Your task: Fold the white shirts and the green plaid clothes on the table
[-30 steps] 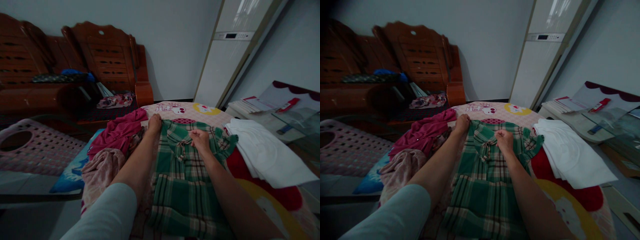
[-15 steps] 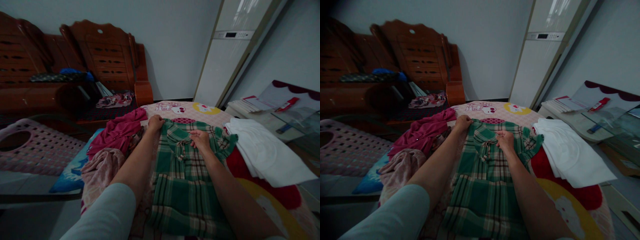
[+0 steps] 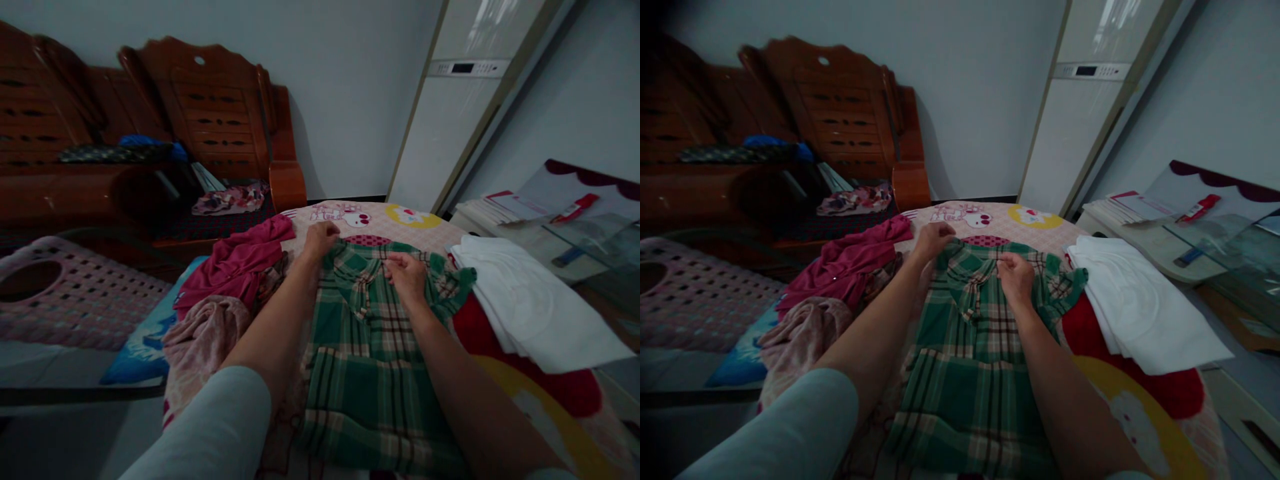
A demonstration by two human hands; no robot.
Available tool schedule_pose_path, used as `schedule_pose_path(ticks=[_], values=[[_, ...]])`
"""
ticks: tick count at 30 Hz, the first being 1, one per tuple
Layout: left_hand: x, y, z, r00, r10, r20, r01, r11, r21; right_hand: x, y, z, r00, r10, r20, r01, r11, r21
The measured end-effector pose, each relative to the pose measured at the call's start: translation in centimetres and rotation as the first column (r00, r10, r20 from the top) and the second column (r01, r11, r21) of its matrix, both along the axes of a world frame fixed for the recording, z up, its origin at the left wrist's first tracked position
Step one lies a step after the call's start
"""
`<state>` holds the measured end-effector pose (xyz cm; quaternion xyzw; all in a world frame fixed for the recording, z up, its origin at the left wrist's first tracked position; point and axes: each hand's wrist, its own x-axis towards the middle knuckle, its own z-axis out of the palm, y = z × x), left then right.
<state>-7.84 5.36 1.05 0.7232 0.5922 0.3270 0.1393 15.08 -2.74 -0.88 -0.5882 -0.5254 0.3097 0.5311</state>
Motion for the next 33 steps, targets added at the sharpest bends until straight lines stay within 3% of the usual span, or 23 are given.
schedule_pose_path(ticks=[2, 4, 8, 11, 13, 17, 21, 27, 29, 31, 33], values=[[1.2, -0.1, 0.2, 0.965, -0.252, 0.077, 0.260, 0.959, -0.113, 0.1, -0.7, 1.2, 0.981, 0.185, 0.060, -0.181, 0.981, -0.065], [2.4, -0.4, 0.0, 0.910, -0.404, 0.099, 0.415, 0.897, -0.153, 0.2, -1.4, 2.6, 0.909, 0.410, 0.076, -0.390, 0.901, -0.189], [3.9, -0.8, -1.0, 0.868, -0.493, -0.062, 0.483, 0.867, -0.120, 0.6, -2.6, 4.7, 0.666, 0.736, 0.118, -0.629, 0.640, -0.441], [4.0, -1.0, -1.2, 0.854, -0.501, -0.136, 0.488, 0.864, -0.119, 0.5, -3.1, 5.3, 0.496, 0.859, 0.130, -0.676, 0.476, -0.563], [3.9, -1.1, -1.2, 0.845, -0.512, -0.154, 0.500, 0.859, -0.111, 0.2, -3.3, 5.2, 0.462, 0.876, 0.141, -0.668, 0.448, -0.595], [4.4, -1.5, -1.3, 0.849, -0.475, -0.233, 0.464, 0.880, -0.103, -0.8, -3.6, 4.8, 0.476, 0.869, 0.133, -0.653, 0.451, -0.609], [4.9, -1.6, -1.6, 0.850, -0.436, -0.297, 0.426, 0.899, -0.100, -1.1, -3.8, 4.6, 0.467, 0.880, 0.091, -0.653, 0.412, -0.636], [4.9, -1.4, -1.9, 0.891, -0.356, -0.281, 0.357, 0.933, -0.050, -0.5, -3.7, 4.8, 0.312, 0.949, 0.044, -0.630, 0.242, -0.738], [4.9, -1.3, -2.1, 0.909, -0.332, -0.253, 0.335, 0.942, -0.036, -0.3, -3.7, 4.8, 0.283, 0.959, 0.031, -0.626, 0.210, -0.751], [4.9, -1.3, -2.1, 0.917, -0.338, -0.210, 0.340, 0.940, -0.030, 0.0, -3.5, 4.8, 0.294, 0.956, 0.014, -0.643, 0.208, -0.737], [4.6, -1.1, -2.0, 0.927, -0.346, -0.145, 0.347, 0.938, -0.017, 0.4, -3.2, 4.5, 0.372, 0.928, 0.018, -0.670, 0.281, -0.687]])
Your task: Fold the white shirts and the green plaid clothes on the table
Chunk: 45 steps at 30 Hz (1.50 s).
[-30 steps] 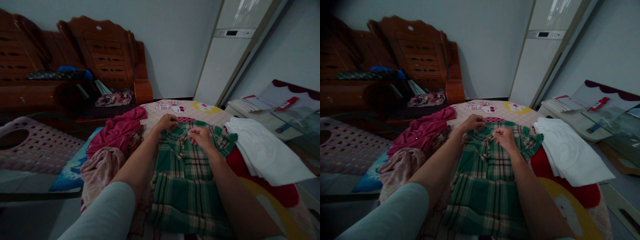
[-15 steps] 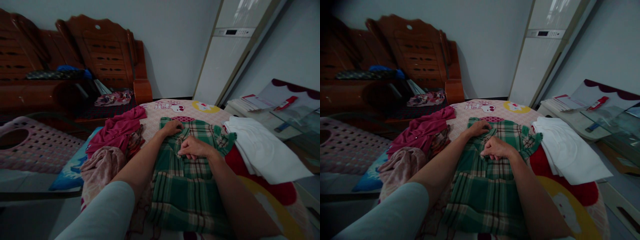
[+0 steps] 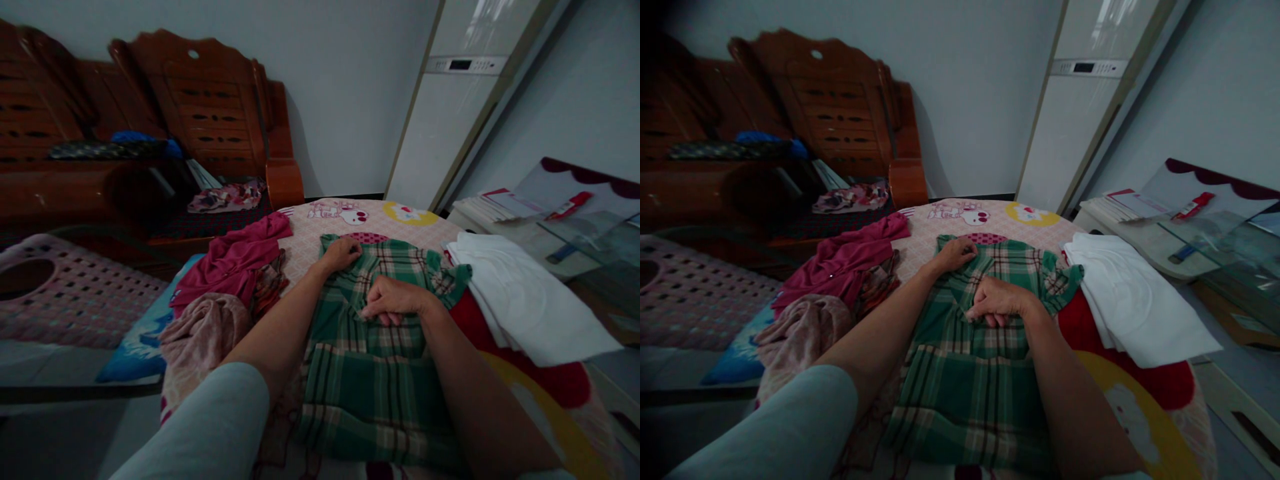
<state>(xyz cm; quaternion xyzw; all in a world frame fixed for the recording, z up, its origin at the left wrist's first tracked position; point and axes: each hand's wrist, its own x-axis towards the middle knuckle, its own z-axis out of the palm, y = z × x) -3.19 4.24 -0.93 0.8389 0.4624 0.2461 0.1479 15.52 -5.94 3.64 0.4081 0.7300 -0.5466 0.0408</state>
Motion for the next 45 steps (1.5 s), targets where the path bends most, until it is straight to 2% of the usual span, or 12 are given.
schedule_pose_path(ticks=[2, 5, 9, 11, 16, 22, 26, 28, 31, 35, 41, 45], values=[[-0.7, 0.3, 0.4, 0.997, 0.045, 0.069, -0.046, 0.999, 0.003, 0.4, 0.4, -0.4, 0.987, -0.147, -0.069, 0.152, 0.986, 0.073], [-2.8, 0.8, 1.3, 0.963, 0.235, 0.130, -0.238, 0.971, 0.015, 0.6, 0.9, -1.1, 0.930, -0.359, -0.082, 0.368, 0.912, 0.180], [-5.9, 1.1, 1.9, 0.838, 0.542, 0.071, -0.543, 0.840, 0.004, 0.3, 1.0, -1.4, 0.893, -0.447, -0.051, 0.448, 0.871, 0.200], [-6.9, 1.1, 1.6, 0.802, 0.597, 0.013, -0.596, 0.802, -0.039, 0.3, 1.0, -1.4, 0.890, -0.454, -0.047, 0.454, 0.870, 0.190], [-6.6, 1.4, 0.5, 0.858, 0.512, -0.043, -0.514, 0.853, -0.096, 0.5, 1.1, -1.7, 0.883, -0.467, -0.047, 0.467, 0.866, 0.176], [-6.2, 1.3, 0.3, 0.820, 0.566, -0.089, -0.571, 0.820, -0.039, 0.3, 1.2, -1.9, 0.854, -0.511, -0.095, 0.520, 0.834, 0.186], [-6.2, 0.8, 1.2, 0.814, 0.576, -0.071, -0.579, 0.815, -0.028, -0.2, 1.0, -1.8, 0.822, -0.548, -0.155, 0.570, 0.793, 0.215], [-5.7, 0.7, 2.1, 0.859, 0.511, -0.032, -0.511, 0.859, 0.000, -0.5, 1.0, -1.8, 0.828, -0.541, -0.150, 0.561, 0.791, 0.243], [-3.7, 0.3, 3.3, 0.974, 0.227, -0.019, -0.228, 0.973, -0.037, -1.0, 1.0, -2.1, 0.841, -0.530, -0.106, 0.534, 0.782, 0.322], [0.1, -0.5, 2.9, 0.990, -0.084, -0.110, 0.078, 0.995, -0.059, -1.4, 1.2, -2.6, 0.858, -0.506, -0.092, 0.498, 0.774, 0.391], [2.1, -0.9, 0.9, 0.981, -0.055, -0.185, 0.060, 0.998, 0.022, -1.5, 1.2, -2.3, 0.868, -0.495, -0.030, 0.454, 0.768, 0.452], [1.5, -0.8, 0.6, 0.992, -0.019, -0.122, 0.025, 0.999, 0.047, -1.7, 1.3, -2.3, 0.864, -0.502, 0.047, 0.362, 0.684, 0.633]])
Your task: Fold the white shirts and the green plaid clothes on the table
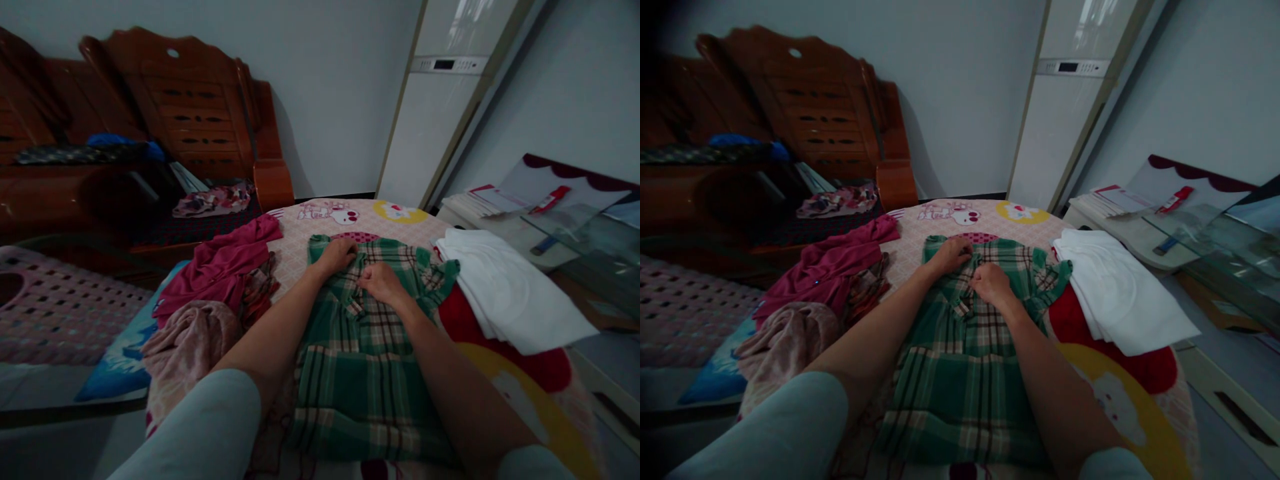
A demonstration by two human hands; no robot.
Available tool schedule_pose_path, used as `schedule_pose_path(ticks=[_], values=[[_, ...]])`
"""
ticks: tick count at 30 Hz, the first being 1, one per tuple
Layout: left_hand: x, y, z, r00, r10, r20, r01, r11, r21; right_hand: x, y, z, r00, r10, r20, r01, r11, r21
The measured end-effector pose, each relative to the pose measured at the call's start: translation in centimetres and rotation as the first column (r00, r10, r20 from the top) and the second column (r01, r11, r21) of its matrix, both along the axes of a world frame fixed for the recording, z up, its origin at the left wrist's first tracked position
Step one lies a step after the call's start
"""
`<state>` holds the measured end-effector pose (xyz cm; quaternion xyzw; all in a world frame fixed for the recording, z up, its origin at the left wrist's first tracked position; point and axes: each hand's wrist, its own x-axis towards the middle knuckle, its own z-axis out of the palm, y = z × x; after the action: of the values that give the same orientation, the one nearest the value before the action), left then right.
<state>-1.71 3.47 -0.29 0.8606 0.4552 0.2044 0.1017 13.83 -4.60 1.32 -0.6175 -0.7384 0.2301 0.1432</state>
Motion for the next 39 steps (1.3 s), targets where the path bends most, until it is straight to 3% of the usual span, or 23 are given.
schedule_pose_path(ticks=[4, 7, 10, 14, 19, 24, 28, 32, 35, 39], values=[[-0.4, -0.3, 1.7, 0.996, -0.003, 0.088, 0.003, 1.000, -0.005, 0.1, 0.0, 0.5, 0.996, 0.012, 0.084, -0.016, 0.998, 0.057], [-0.2, -0.7, 3.1, 0.985, -0.081, 0.151, 0.095, 0.991, -0.092, 1.1, 0.0, 2.1, 0.996, -0.043, 0.082, 0.034, 0.993, 0.111], [0.6, -1.2, 2.8, 0.971, -0.193, 0.142, 0.225, 0.939, -0.261, 3.6, 0.0, 4.5, 0.963, -0.237, 0.132, 0.201, 0.950, 0.241], [1.6, -1.4, 0.9, 0.975, -0.207, 0.082, 0.222, 0.922, -0.318, 8.7, 0.1, 6.4, 0.803, -0.549, 0.232, 0.441, 0.809, 0.389], [1.6, -1.1, 0.2, 0.974, -0.203, 0.099, 0.224, 0.920, -0.321, 13.9, -0.1, 5.2, 0.647, -0.717, 0.258, 0.597, 0.687, 0.413], [1.5, -1.1, 0.4, 0.974, -0.208, 0.086, 0.224, 0.923, -0.313, 15.2, 0.0, 3.6, 0.612, -0.727, 0.312, 0.654, 0.687, 0.317], [1.5, -1.0, 0.2, 0.972, -0.212, 0.098, 0.233, 0.916, -0.326, 15.0, 0.2, 4.0, 0.613, -0.738, 0.283, 0.659, 0.675, 0.331], [1.2, -1.0, 0.6, 0.964, -0.191, 0.186, 0.247, 0.902, -0.355, 14.0, 0.3, 5.4, 0.734, -0.670, 0.111, 0.610, 0.722, 0.327], [1.4, -1.3, 1.7, 0.930, -0.183, 0.320, 0.295, 0.890, -0.347, 12.8, 0.4, 6.0, 0.812, -0.533, -0.237, 0.580, 0.782, 0.230], [3.0, -2.4, 3.0, 0.785, -0.249, 0.568, 0.488, 0.813, -0.318, 10.5, 0.7, 5.8, 0.675, -0.301, -0.673, 0.456, 0.888, 0.060]])
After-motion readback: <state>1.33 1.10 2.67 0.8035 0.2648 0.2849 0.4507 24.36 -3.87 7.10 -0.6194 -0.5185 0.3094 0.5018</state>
